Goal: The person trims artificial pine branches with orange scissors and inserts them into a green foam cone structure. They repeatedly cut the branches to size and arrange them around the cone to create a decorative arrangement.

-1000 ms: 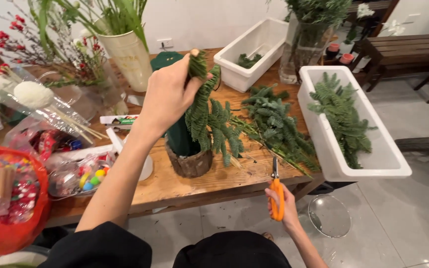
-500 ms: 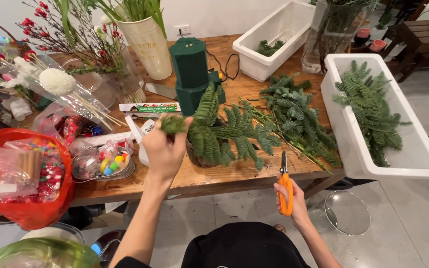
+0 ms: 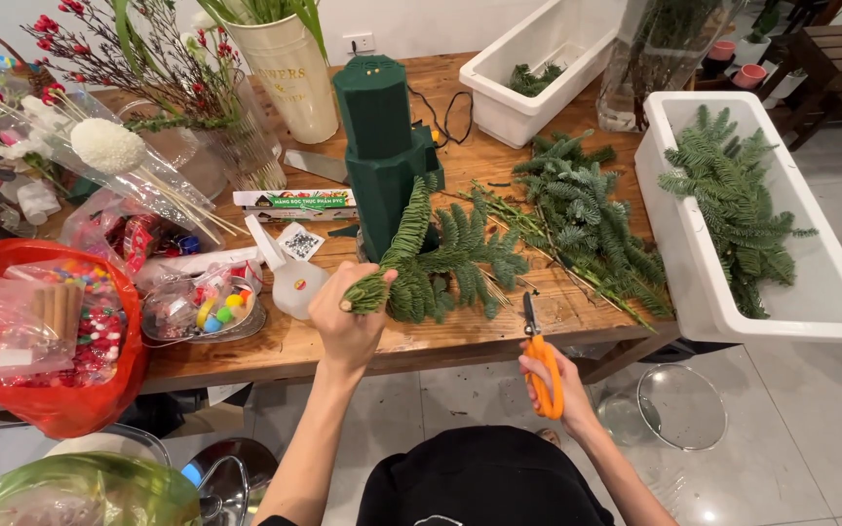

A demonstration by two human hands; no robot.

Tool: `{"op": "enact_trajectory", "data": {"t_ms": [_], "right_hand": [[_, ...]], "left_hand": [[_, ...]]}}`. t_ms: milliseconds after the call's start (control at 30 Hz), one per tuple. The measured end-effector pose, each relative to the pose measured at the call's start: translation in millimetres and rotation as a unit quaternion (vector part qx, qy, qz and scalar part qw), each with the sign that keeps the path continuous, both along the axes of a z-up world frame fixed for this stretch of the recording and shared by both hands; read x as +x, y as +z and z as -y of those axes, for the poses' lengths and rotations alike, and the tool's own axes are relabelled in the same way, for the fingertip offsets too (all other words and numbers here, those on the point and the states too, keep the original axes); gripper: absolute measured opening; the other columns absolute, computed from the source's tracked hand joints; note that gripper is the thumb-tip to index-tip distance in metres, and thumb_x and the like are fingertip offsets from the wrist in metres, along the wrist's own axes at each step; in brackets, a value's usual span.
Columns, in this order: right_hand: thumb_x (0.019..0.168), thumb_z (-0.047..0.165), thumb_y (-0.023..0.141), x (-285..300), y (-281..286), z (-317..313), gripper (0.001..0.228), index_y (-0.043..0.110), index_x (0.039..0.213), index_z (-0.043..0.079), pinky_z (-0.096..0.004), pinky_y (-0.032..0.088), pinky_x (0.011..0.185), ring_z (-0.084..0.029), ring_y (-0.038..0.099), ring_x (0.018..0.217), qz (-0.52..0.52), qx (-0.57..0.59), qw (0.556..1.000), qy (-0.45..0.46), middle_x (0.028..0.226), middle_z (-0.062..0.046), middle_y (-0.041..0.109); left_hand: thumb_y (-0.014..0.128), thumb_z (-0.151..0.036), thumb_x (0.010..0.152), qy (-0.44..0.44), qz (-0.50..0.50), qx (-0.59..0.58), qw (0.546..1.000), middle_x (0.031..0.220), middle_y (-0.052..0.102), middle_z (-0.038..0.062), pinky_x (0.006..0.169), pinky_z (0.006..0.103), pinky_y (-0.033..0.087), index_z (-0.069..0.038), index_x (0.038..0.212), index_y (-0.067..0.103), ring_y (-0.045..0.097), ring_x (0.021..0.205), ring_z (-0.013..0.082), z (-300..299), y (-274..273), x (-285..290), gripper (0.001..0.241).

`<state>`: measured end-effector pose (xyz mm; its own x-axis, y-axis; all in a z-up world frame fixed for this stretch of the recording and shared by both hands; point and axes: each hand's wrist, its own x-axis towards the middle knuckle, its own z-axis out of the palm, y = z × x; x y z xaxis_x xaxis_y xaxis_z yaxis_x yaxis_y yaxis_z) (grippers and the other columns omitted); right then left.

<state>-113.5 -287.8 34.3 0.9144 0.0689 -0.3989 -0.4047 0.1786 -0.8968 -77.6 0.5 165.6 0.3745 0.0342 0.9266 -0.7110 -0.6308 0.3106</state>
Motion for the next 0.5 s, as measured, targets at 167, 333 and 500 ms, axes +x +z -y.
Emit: {"op": "enact_trajectory", "data": {"t_ms": [167, 333, 500], "right_hand": [[0.089, 0.022, 0.069, -3.6, 3.1, -5.5, 0.032, 0.064, 0.116, 0.006, -0.025, 0.039, 0.031, -0.014, 0.048, 0.041, -0.011, -0.016, 0.999, 0.027, 0.075, -0.007, 0.058], [0.089, 0.02, 0.069, -6.7, 1.3, -6.6, 0.029, 0.064, 0.114, 0.005, -0.024, 0.036, 0.031, -0.014, 0.047, 0.041, -0.017, -0.009, 1.0, 0.022, 0.074, -0.007, 0.057], [0.089, 0.02, 0.069, -8.1, -1.0, -3.3, 0.031, 0.064, 0.115, 0.005, -0.025, 0.038, 0.033, -0.013, 0.046, 0.042, -0.015, -0.003, 1.0, 0.017, 0.077, -0.008, 0.058]], "left_hand": [[0.067, -0.015, 0.096, 0.011, 0.015, 0.014, 1.0, 0.07, 0.057, 0.009, 0.05, 0.0312, 0.035, 0.002, 0.09, 0.061, 0.046, 0.055, 0.02, 6.9, 2.1, -5.4, 0.019], [0.068, -0.014, 0.096, 0.016, 0.019, 0.018, 1.0, 0.07, 0.058, 0.009, 0.049, 0.0307, 0.036, 0.002, 0.091, 0.062, 0.047, 0.055, 0.0195, 12.1, 3.2, -10.0, 0.018], [0.072, -0.011, 0.093, 0.025, 0.031, 0.035, 0.999, 0.068, 0.057, 0.009, 0.05, 0.0326, 0.037, 0.002, 0.092, 0.062, 0.046, 0.054, 0.021, 16.7, 6.6, -18.5, 0.017]]}}
